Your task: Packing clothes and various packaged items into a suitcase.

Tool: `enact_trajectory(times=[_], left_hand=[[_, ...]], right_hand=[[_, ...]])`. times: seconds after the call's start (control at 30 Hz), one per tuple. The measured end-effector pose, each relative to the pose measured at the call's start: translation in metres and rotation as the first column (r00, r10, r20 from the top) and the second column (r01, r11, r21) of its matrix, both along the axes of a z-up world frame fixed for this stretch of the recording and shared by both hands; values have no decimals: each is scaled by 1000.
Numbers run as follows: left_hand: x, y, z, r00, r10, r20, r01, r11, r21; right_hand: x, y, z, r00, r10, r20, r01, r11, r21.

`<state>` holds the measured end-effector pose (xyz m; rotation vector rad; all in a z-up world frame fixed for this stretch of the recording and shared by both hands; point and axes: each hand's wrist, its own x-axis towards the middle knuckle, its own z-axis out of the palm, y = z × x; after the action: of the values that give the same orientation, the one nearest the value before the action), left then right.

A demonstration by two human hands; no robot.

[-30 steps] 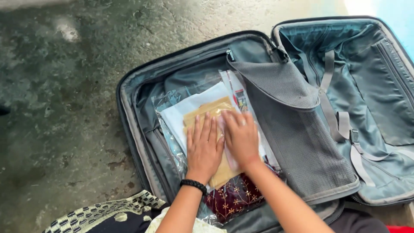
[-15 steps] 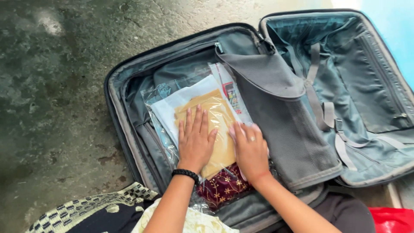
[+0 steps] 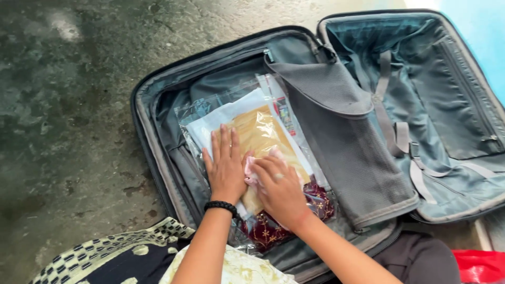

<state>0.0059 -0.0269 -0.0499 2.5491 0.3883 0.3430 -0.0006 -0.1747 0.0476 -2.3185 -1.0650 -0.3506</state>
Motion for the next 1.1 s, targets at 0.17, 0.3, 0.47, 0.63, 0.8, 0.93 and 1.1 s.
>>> enact_trajectory(times=[0.17,0.3,0.47,0.63,0.8,0.93,1.1], left_hand=[[3,1,7,996,35,-85,-32,999,44],[8,-1,2,996,43,-76,-45,998,-31],[11,2,-12,990,31,-136,-43,996,-84],[13,7,-7,983,7,-181,-20,997,-71],[10,8,-6,986,-19,-167,5,996,-88],[9,12,17,993,-28,-114,20,997,-72],[4,20,58,969,155,-191,-155,988,14]], right_hand=[[51,24,-34,997,11,76,4,981,-193],[106,40,-40,986,-26,167,42,995,-95],[95,30,-37,995,49,90,-36,988,-151],[35,-4,-22,989,131,68,-113,967,-227],[-19,-43,-9,959,281,-34,-279,920,-275],[-38,-58,2,920,344,-189,-382,893,-237],[-14,-41,-1,894,423,-147,-446,869,-215]])
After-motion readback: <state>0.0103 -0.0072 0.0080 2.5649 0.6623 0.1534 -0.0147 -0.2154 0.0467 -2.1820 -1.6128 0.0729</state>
